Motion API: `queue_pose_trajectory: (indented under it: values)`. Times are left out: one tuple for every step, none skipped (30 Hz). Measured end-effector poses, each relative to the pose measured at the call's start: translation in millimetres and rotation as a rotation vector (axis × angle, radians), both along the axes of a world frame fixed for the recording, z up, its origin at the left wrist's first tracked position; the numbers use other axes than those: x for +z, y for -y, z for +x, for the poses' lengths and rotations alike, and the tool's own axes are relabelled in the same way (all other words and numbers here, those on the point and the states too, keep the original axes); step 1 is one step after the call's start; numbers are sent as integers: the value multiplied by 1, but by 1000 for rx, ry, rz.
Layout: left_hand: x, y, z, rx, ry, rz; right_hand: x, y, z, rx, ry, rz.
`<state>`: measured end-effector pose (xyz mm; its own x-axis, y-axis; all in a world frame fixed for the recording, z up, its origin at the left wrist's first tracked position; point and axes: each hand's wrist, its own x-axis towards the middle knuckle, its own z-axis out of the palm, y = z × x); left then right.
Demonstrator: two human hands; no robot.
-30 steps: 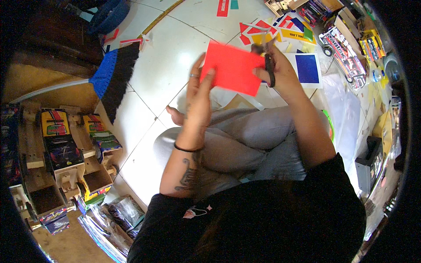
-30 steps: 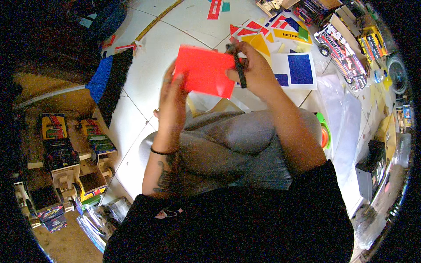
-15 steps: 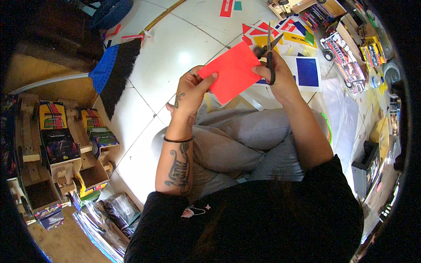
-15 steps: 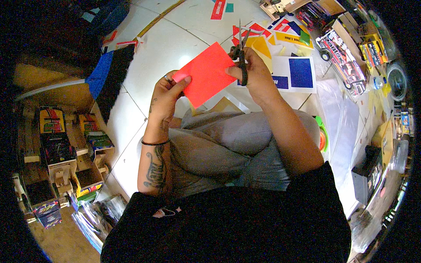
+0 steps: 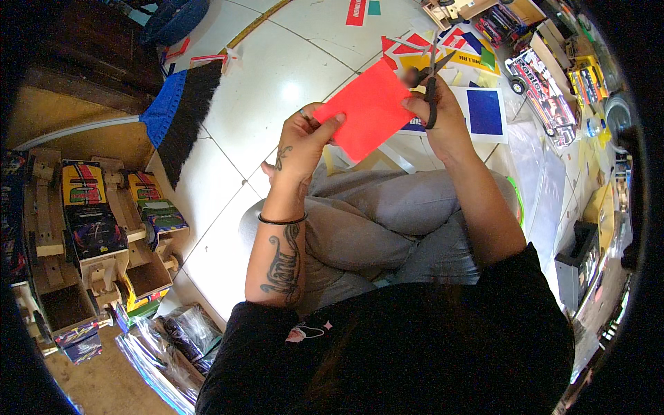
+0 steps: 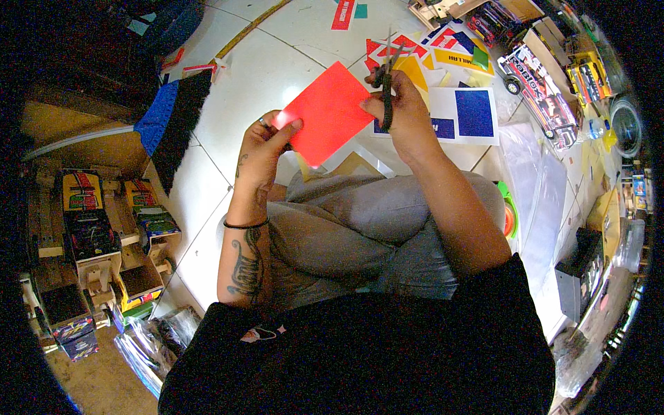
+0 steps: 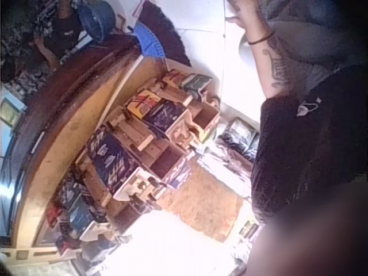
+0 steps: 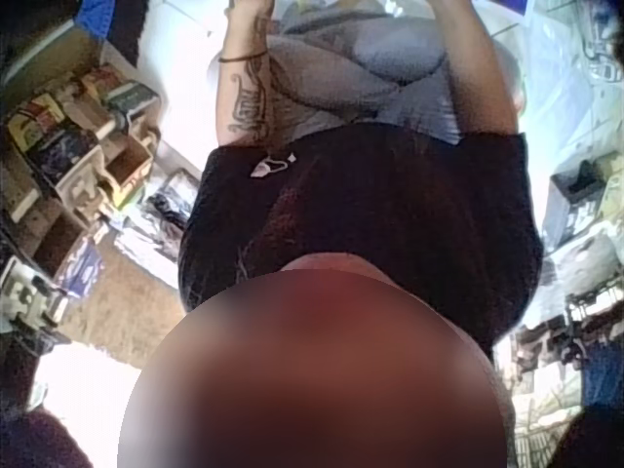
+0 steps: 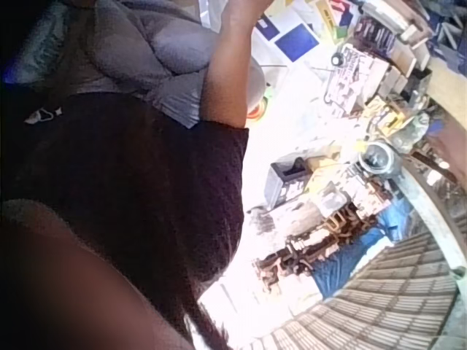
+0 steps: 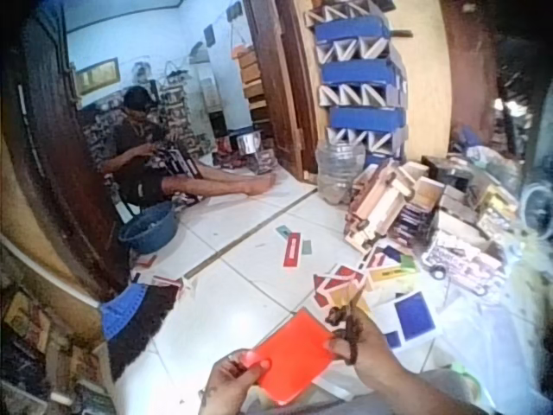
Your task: The person cuts red and white paper sheets with scissors while sitting on the floor, then places the cut pieces into a plastic bag and wraps a toy truck box in the same bag.
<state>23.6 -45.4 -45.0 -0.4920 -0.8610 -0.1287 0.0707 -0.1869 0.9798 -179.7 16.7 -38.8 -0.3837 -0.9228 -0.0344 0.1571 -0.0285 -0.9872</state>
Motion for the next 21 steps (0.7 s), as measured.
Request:
queue_pose_trajectory:
  values:
    - [1,0,1,-61,45,-13,0,1,-1,-28,23,-8]
    - [2,0,2,-113,94,-26,1,1,-1,-56,42,-6]
    - [2,-2,1,-215,106,-29,2,1,-1,-51,29,-28]
    - [3,-4,-1,-308,121,-33,2,1,-1,-47,11,-40]
    - [3,-7,-3,-386,168,-22,3,0,-1,-60,-3,-52]
    - [2,-10,-5,-383,143,-5,4,0,0,-27,-25,-40]
    - [1,-13,-8,-365,149,26,4,-1,2,-11,-44,-30]
    - [0,-16,-10,-347,157,56,4,-2,3,11,-69,-30]
    - [-2,-15,-12,-321,143,64,5,-3,5,14,-61,-21]
    - [-3,-15,-12,-256,135,44,5,-4,7,24,-60,-23]
    - [-4,-13,-11,-193,109,15,5,-3,8,45,-57,-27]
    - [-5,-10,-10,-139,64,-26,5,-4,10,38,-67,-23]
    - [-4,-6,-7,-72,63,37,4,-3,11,44,-74,-21]
    - [-4,-3,-6,5,-13,81,4,-3,13,36,-78,-13]
    - [-2,-1,-5,82,-89,125,4,-3,14,44,-87,-13]
    - [-1,-1,-5,153,-154,183,3,-3,16,40,-92,-7]
    - [1,-3,-7,191,-227,281,2,-4,18,38,-99,-2]
    - [3,-6,-11,187,-378,279,1,-4,19,-9,-102,-32]
    - [4,-11,-17,201,-502,303,0,-5,20,-55,-105,-63]
    - [4,-16,-24,250,-601,340,-1,-5,22,-82,-117,-115]
    - [3,-25,-31,223,-676,307,-2,-4,22,-132,-171,-120]
